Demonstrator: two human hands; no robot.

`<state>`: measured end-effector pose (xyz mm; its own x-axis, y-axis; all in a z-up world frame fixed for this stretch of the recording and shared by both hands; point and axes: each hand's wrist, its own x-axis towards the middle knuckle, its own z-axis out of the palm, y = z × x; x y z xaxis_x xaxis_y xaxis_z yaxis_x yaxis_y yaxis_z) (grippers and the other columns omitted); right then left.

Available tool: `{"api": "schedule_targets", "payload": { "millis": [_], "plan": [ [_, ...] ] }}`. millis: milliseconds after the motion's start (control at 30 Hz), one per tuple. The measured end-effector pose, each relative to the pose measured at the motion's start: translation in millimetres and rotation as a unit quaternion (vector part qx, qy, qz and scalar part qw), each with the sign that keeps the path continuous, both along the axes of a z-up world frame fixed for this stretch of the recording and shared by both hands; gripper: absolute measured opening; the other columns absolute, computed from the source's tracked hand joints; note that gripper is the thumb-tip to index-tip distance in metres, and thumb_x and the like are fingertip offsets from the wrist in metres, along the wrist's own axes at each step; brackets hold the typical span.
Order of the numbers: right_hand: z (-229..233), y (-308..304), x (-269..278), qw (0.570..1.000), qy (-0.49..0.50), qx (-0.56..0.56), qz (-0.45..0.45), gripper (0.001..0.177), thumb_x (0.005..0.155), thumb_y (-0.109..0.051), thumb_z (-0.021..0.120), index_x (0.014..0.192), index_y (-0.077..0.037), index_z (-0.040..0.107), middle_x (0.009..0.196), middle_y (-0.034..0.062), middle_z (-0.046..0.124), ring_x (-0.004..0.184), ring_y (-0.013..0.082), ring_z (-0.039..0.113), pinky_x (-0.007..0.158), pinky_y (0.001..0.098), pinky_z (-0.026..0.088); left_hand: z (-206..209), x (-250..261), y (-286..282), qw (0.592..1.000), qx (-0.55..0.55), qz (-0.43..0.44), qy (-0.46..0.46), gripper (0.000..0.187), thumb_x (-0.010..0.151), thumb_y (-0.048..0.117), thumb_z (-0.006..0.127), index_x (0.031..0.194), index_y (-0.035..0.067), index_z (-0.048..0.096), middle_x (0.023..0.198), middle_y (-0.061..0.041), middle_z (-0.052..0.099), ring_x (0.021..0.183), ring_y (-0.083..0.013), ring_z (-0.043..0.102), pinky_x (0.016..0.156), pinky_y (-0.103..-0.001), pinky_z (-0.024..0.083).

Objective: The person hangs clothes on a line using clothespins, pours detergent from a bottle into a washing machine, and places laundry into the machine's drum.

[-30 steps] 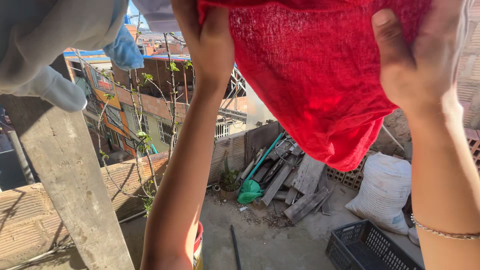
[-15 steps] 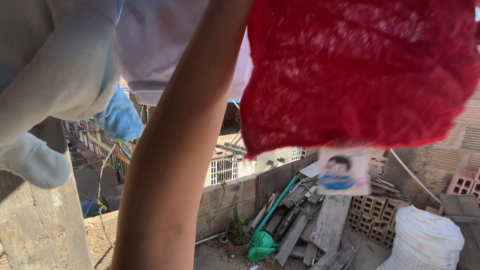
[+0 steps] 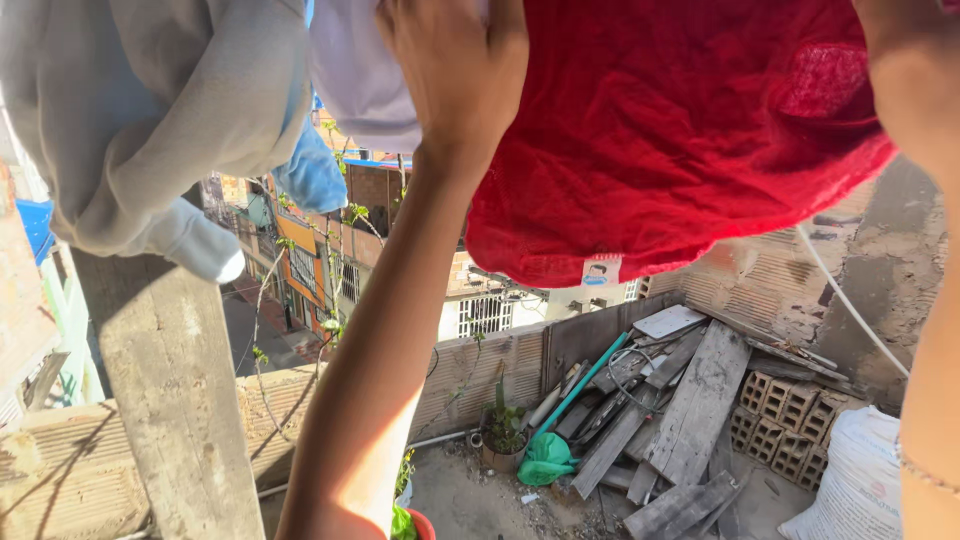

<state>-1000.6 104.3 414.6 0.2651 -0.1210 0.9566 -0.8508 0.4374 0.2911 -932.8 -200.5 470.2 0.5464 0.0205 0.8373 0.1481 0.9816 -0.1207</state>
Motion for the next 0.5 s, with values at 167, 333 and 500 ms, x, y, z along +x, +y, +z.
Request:
{"api": "schedule_targets", "payload": {
  "millis": [167,333,500],
  "plan": [
    [-103,8,80,0.992,-0.022,-0.02,0.123,0.019,0.099,0.005,0.067,0.117,0.001,0.069,0.121,0.0149,0.069,0.119,0.0264,0.066,0.105,0.0345,0.052,-166,106,89,0.986,0.034,-0.149,-0.068,0.02,0.105,0.012,0.066,0.119,0.003,0.056,0.116,-0.011,0.06,0.112,-0.0255,0.057,0.103,-0.038,0.043],
    [-214,-18,140,0.91,-0.232,0.015,0.344,0.021,0.091,0.007,0.068,0.111,0.002,0.069,0.121,0.0136,0.067,0.114,0.0225,0.068,0.1,0.0328,0.054,-294,165,153,0.967,0.154,-0.135,-0.153,0.03,0.099,0.012,0.069,0.124,0.002,0.055,0.124,-0.013,0.059,0.119,-0.0261,0.058,0.108,-0.041,0.046],
    [-305,-65,216,0.821,-0.348,0.069,0.447,0.022,0.09,0.008,0.07,0.111,0.003,0.07,0.125,0.0139,0.064,0.117,0.0222,0.065,0.101,0.0329,0.052,-380,250,172,0.943,0.272,-0.072,-0.178,0.052,0.095,0.013,0.075,0.136,0.004,0.045,0.129,-0.012,0.055,0.113,-0.0229,0.061,0.102,-0.039,0.047]
  ]
}}
